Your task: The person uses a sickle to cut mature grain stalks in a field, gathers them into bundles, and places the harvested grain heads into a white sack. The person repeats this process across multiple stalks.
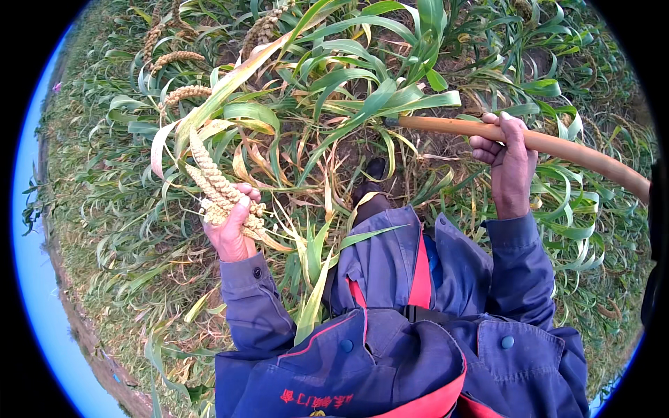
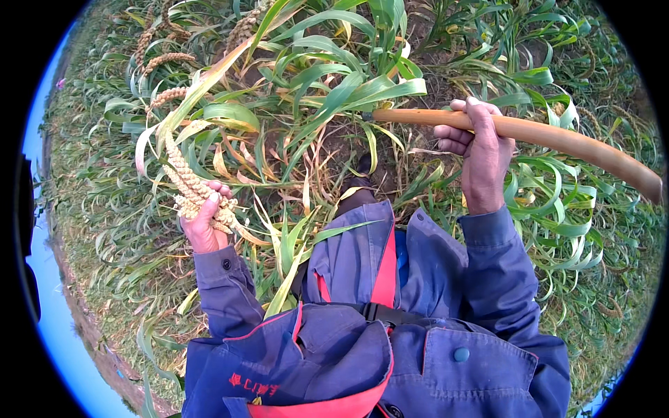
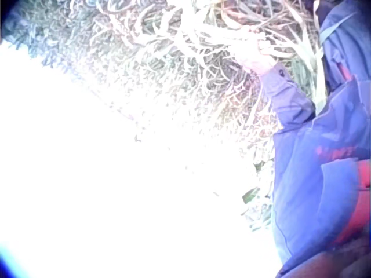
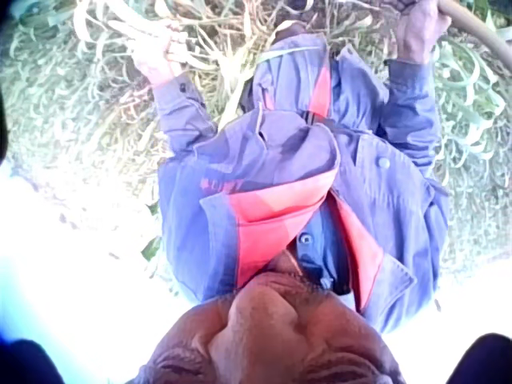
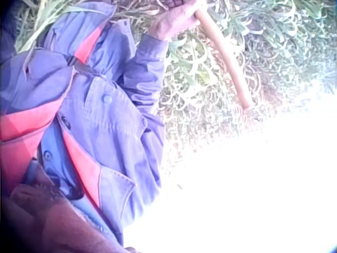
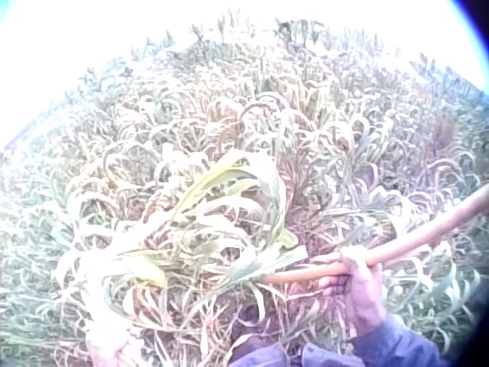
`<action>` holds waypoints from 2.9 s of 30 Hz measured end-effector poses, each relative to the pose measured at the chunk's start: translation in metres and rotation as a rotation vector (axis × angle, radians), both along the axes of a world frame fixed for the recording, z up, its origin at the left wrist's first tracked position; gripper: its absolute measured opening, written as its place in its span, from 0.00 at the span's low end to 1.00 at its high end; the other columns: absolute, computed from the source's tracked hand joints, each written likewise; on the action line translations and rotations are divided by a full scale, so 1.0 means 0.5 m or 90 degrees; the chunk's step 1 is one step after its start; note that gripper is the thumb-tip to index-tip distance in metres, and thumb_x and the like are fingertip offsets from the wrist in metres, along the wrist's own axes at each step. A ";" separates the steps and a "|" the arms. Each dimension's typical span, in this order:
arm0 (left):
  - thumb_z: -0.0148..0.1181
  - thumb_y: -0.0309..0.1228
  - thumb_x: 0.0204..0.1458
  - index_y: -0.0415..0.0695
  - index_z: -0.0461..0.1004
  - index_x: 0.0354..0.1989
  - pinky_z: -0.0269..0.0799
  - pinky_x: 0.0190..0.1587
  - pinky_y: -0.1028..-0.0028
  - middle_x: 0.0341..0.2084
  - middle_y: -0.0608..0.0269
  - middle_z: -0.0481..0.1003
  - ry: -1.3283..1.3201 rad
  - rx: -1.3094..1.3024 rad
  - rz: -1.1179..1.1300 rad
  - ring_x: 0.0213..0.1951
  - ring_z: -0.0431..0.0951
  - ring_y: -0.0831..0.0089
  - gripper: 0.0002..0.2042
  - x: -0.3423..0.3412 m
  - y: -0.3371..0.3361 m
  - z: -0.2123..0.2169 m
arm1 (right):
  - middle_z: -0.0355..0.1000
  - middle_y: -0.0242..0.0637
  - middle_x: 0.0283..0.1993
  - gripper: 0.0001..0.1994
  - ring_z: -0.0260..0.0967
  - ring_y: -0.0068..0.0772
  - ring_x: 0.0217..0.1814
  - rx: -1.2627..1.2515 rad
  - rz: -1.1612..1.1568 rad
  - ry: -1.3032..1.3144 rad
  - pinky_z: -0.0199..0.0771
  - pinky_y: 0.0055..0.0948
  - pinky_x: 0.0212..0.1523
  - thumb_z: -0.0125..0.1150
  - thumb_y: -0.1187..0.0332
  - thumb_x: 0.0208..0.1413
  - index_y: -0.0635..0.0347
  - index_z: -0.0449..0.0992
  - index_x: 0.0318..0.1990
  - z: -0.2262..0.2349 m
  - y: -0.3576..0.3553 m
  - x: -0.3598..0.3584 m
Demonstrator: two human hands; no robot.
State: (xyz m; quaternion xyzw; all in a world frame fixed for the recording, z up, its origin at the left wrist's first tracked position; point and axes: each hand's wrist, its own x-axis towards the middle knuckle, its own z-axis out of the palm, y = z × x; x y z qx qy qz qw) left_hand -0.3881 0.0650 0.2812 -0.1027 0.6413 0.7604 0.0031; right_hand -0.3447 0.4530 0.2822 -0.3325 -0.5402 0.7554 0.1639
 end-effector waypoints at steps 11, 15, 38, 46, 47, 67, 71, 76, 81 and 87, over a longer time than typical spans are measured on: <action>0.55 0.18 0.47 0.36 0.64 0.54 0.76 0.46 0.61 0.42 0.49 0.75 -0.283 0.164 -0.031 0.43 0.77 0.60 0.22 -0.034 0.047 -0.188 | 0.73 0.40 0.41 0.11 0.73 0.27 0.26 -0.114 -0.178 -0.073 0.77 0.22 0.22 0.49 0.63 0.61 0.61 0.68 0.42 -0.070 0.101 0.099; 0.54 0.20 0.50 0.37 0.59 0.59 0.70 0.54 0.60 0.52 0.51 0.70 -0.364 0.262 -0.020 0.54 0.71 0.58 0.25 -0.081 0.043 -0.287 | 0.73 0.39 0.39 0.10 0.73 0.27 0.26 -0.105 -0.196 -0.114 0.76 0.21 0.23 0.49 0.63 0.61 0.60 0.68 0.41 -0.078 0.093 0.120; 0.52 0.31 0.53 0.39 0.71 0.50 0.64 0.57 0.61 0.48 0.60 0.73 -0.492 0.291 0.082 0.49 0.72 0.65 0.17 -0.264 0.193 -0.610 | 0.72 0.40 0.22 0.12 0.69 0.30 0.17 -0.227 -0.190 -0.399 0.73 0.25 0.18 0.49 0.56 0.61 0.53 0.65 0.42 -0.150 0.104 0.161; 0.55 0.35 0.51 0.39 0.70 0.49 0.70 0.52 0.58 0.47 0.51 0.72 -0.563 0.771 0.101 0.45 0.74 0.60 0.18 -0.300 0.151 -0.723 | 0.72 0.41 0.31 0.13 0.69 0.29 0.22 -0.208 -0.161 -0.337 0.71 0.22 0.19 0.51 0.57 0.59 0.58 0.65 0.39 -0.165 0.089 0.149; 0.55 0.35 0.51 0.39 0.70 0.49 0.71 0.51 0.58 0.47 0.52 0.72 -0.578 0.888 0.093 0.45 0.74 0.60 0.18 -0.309 0.130 -0.755 | 0.71 0.40 0.32 0.13 0.69 0.29 0.23 -0.209 -0.156 -0.307 0.71 0.22 0.18 0.51 0.58 0.59 0.59 0.65 0.39 -0.175 0.087 0.158; 0.60 0.30 0.49 0.38 0.70 0.49 0.75 0.44 0.64 0.44 0.57 0.73 -0.348 0.460 0.087 0.41 0.76 0.66 0.18 -0.234 0.061 -0.641 | 0.71 0.42 0.39 0.07 0.71 0.29 0.31 -0.056 -0.078 -0.247 0.73 0.26 0.34 0.53 0.71 0.54 0.66 0.70 0.35 -0.194 0.000 0.076; 0.60 0.29 0.49 0.38 0.70 0.48 0.75 0.43 0.65 0.43 0.57 0.74 -0.333 0.482 0.137 0.40 0.76 0.67 0.18 -0.140 0.039 -0.616 | 0.72 0.43 0.39 0.05 0.71 0.29 0.31 -0.040 0.072 -0.239 0.73 0.26 0.34 0.53 0.73 0.52 0.67 0.70 0.34 -0.183 -0.022 0.000; 0.58 0.29 0.51 0.38 0.70 0.48 0.75 0.41 0.68 0.40 0.59 0.75 -0.330 0.425 0.162 0.39 0.77 0.68 0.16 -0.073 0.011 -0.565 | 0.72 0.45 0.40 0.04 0.72 0.29 0.31 -0.060 0.332 -0.193 0.74 0.26 0.35 0.54 0.75 0.50 0.67 0.71 0.32 -0.184 -0.109 -0.126; 0.54 0.30 0.54 0.38 0.70 0.47 0.74 0.40 0.72 0.34 0.60 0.77 -0.345 0.328 0.125 0.37 0.77 0.70 0.14 -0.008 0.008 -0.546 | 0.74 0.40 0.36 0.04 0.71 0.26 0.32 0.225 0.659 -0.046 0.72 0.27 0.36 0.56 0.77 0.48 0.66 0.72 0.32 -0.169 -0.187 -0.199; 0.57 0.23 0.47 0.36 0.70 0.46 0.73 0.41 0.73 0.33 0.57 0.76 -0.316 0.149 0.280 0.37 0.76 0.70 0.16 0.008 0.065 -0.528 | 0.73 0.37 0.34 0.07 0.72 0.24 0.31 0.060 0.597 -0.157 0.72 0.26 0.33 0.59 0.72 0.49 0.68 0.73 0.32 -0.158 -0.240 -0.242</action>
